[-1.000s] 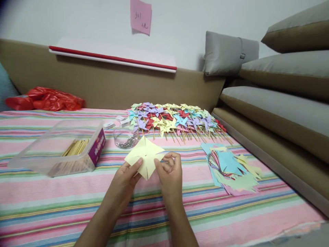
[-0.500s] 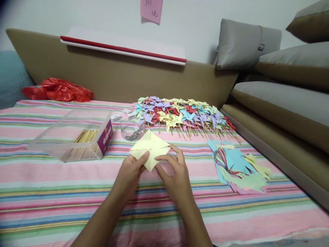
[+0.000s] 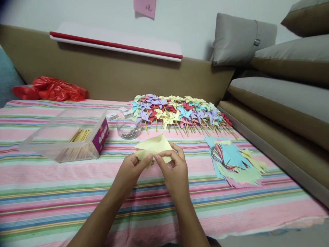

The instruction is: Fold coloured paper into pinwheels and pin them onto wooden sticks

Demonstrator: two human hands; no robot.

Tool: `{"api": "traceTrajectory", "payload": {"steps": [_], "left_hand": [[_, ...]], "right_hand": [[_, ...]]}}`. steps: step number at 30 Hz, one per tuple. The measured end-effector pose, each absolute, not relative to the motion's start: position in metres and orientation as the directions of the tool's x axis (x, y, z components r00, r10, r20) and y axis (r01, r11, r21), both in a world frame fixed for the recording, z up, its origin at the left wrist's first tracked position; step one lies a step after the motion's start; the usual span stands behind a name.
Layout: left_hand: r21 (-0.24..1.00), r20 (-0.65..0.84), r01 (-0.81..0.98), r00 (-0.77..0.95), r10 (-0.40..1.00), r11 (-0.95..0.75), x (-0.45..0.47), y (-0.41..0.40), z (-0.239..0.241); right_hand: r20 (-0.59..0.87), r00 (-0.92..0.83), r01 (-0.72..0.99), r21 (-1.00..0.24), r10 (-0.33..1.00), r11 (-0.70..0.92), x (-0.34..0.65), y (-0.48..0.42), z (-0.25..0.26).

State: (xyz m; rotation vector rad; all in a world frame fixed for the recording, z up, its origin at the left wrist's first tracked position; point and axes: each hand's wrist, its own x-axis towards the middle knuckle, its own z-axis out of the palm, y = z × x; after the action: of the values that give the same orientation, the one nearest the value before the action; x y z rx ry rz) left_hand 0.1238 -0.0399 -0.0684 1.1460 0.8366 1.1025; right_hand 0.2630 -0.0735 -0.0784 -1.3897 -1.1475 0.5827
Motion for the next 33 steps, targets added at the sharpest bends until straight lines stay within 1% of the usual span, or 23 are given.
{"api": "traceTrajectory", "payload": {"steps": [5, 9, 11, 14, 15, 17, 20, 22, 24, 26, 28, 30, 31, 33], "left_hand": [[0.971, 0.030, -0.234, 0.325, 0.945, 0.050, 0.124, -0.040, -0.069], [0.983, 0.040, -0.185, 0.307, 0.951, 0.018, 0.123, -0.041, -0.070], [0.992, 0.077, -0.123, 0.292, 0.953, -0.042, 0.122, -0.041, -0.070], [0.987, 0.155, -0.004, 0.310, 0.938, -0.161, 0.119, -0.041, -0.069], [0.982, 0.170, 0.019, 0.333, 0.927, -0.187, 0.117, -0.040, -0.068], [0.978, 0.181, 0.020, 0.397, 0.900, -0.206, 0.113, -0.040, -0.066], [0.981, 0.165, 0.013, 0.473, 0.865, -0.194, 0.104, -0.040, -0.063], [0.981, 0.135, 0.051, 0.503, 0.854, -0.185, 0.099, -0.040, -0.062], [0.984, 0.090, 0.084, 0.516, 0.852, -0.155, 0.095, -0.041, -0.061], [0.996, 0.045, 0.048, 0.478, 0.877, -0.077, 0.096, -0.040, -0.060], [0.996, 0.010, -0.088, 0.409, 0.913, 0.028, 0.101, -0.040, -0.060], [0.966, -0.017, -0.235, 0.345, 0.938, 0.104, 0.110, -0.041, -0.061], [0.949, -0.028, -0.287, 0.322, 0.946, 0.126, 0.114, -0.041, -0.062], [0.930, -0.045, -0.336, 0.290, 0.956, 0.145, 0.123, -0.043, -0.065]], "right_hand": [[0.256, 0.432, 0.230, -0.958, 0.864, 0.169, 0.264, -0.073, -0.078], [0.201, 0.428, 0.159, -0.976, 0.881, 0.146, 0.261, -0.072, -0.078], [0.163, 0.453, 0.084, -0.987, 0.876, 0.140, 0.260, -0.071, -0.078], [0.081, 0.478, -0.116, -0.981, 0.875, 0.154, 0.261, -0.071, -0.075], [0.045, 0.445, -0.183, -0.973, 0.894, 0.140, 0.262, -0.072, -0.074], [-0.034, 0.304, -0.279, -0.959, 0.952, 0.055, 0.266, -0.075, -0.069], [-0.106, 0.089, -0.320, -0.945, 0.990, -0.073, 0.273, -0.080, -0.065], [-0.130, 0.041, -0.327, -0.939, 0.991, -0.109, 0.274, -0.083, -0.066], [-0.153, 0.031, -0.328, -0.935, 0.988, -0.134, 0.272, -0.083, -0.067], [-0.147, 0.074, -0.357, -0.927, 0.986, -0.112, 0.266, -0.082, -0.068], [-0.117, 0.162, -0.444, -0.896, 0.980, -0.033, 0.257, -0.078, -0.068], [-0.097, 0.226, -0.550, -0.834, 0.969, 0.045, 0.247, -0.075, -0.066], [-0.094, 0.233, -0.596, -0.801, 0.968, 0.066, 0.243, -0.074, -0.065], [-0.097, 0.217, -0.662, -0.746, 0.971, 0.074, 0.236, -0.071, -0.064]]}}
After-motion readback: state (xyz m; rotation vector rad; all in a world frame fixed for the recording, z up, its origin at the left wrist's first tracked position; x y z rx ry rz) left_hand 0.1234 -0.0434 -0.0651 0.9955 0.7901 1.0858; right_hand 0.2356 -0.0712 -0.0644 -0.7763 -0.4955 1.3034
